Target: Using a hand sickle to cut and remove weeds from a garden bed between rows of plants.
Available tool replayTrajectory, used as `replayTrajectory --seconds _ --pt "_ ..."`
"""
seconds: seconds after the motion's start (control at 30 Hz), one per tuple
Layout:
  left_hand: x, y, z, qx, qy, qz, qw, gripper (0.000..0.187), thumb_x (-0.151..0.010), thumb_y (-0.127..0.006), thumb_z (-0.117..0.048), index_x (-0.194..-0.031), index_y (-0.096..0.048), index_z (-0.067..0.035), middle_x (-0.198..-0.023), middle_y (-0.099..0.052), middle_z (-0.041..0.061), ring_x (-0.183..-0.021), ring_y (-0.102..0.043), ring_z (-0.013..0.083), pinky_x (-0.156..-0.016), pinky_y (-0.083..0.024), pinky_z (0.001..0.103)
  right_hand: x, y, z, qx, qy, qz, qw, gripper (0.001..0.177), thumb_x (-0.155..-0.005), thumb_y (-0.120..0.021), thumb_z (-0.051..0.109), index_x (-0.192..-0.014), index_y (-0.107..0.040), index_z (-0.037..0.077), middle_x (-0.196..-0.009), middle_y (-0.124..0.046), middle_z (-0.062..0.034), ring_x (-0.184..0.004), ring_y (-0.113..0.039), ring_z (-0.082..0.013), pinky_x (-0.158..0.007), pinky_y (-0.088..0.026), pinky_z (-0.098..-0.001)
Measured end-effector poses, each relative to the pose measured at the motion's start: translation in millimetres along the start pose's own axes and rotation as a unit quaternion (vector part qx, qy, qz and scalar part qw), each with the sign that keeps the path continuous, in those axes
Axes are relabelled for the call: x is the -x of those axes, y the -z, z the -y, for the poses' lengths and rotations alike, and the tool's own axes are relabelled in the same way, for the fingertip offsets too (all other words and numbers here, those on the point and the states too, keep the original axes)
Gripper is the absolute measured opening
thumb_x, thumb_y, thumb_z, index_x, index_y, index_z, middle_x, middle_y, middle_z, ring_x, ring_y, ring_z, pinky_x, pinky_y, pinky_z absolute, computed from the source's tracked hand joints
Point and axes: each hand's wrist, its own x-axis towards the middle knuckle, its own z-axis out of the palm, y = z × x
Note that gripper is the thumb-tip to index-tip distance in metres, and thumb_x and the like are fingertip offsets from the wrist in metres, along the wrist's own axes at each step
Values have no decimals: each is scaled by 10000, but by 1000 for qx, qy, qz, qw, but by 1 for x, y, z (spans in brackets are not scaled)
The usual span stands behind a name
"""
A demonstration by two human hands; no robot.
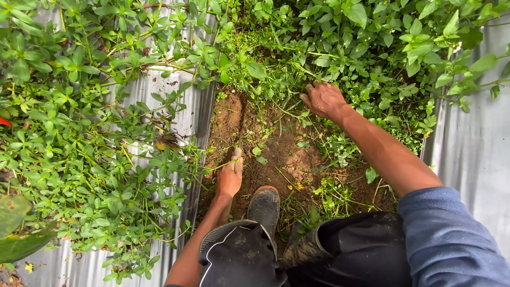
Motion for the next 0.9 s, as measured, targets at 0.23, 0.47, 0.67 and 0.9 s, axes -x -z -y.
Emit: replayTrajectory --seconds 0.23,0.47,0.67,0.9 --pt "107 34 16 -59 97 -75 991 578 -1046 -469 -451 -1339 -564 39 -918 -694 316 -870 -728 454 -654 -569 502 -10 -47 -10 21 27 -84 996 477 -1122 -367 411 -1185 -694 70 -1141 -735 -211 -936 -761 -312 -738 -659 -392" --pt "78 13 -5 -15 54 -51 997 539 -1024 -507 -357 -1303 -567 100 -1006 -693 366 -945 -718 490 -747 -598 541 -10 -41 -11 15 3 -16 1000 481 -1080 -398 411 -1205 -701 59 -1197 -717 -230 -1037 -744 -372 -799 -648 -453" --pt "37 -9 17 62 -15 -40 997 448 -1062 -480 -345 -974 -652 59 -766 -685 279 -671 -673 381 -567 -511 467 -25 -70 -22 65 130 -321 936 364 -1086 -510 380 -1041 -711 80 -942 -753 -156 -768 -767 -249 -653 -652 -329" --pt "116 59 -42 73 8 -94 993 577 -1070 -426 -242 -1401 -407 231 -1300 -537 451 -1182 -588 554 -878 -595 610 -12 -60 -14 61 220 -450 863 284 -1097 -527 307 -974 -638 76 -721 -669 -79 -515 -641 -133 -488 -612 -255"
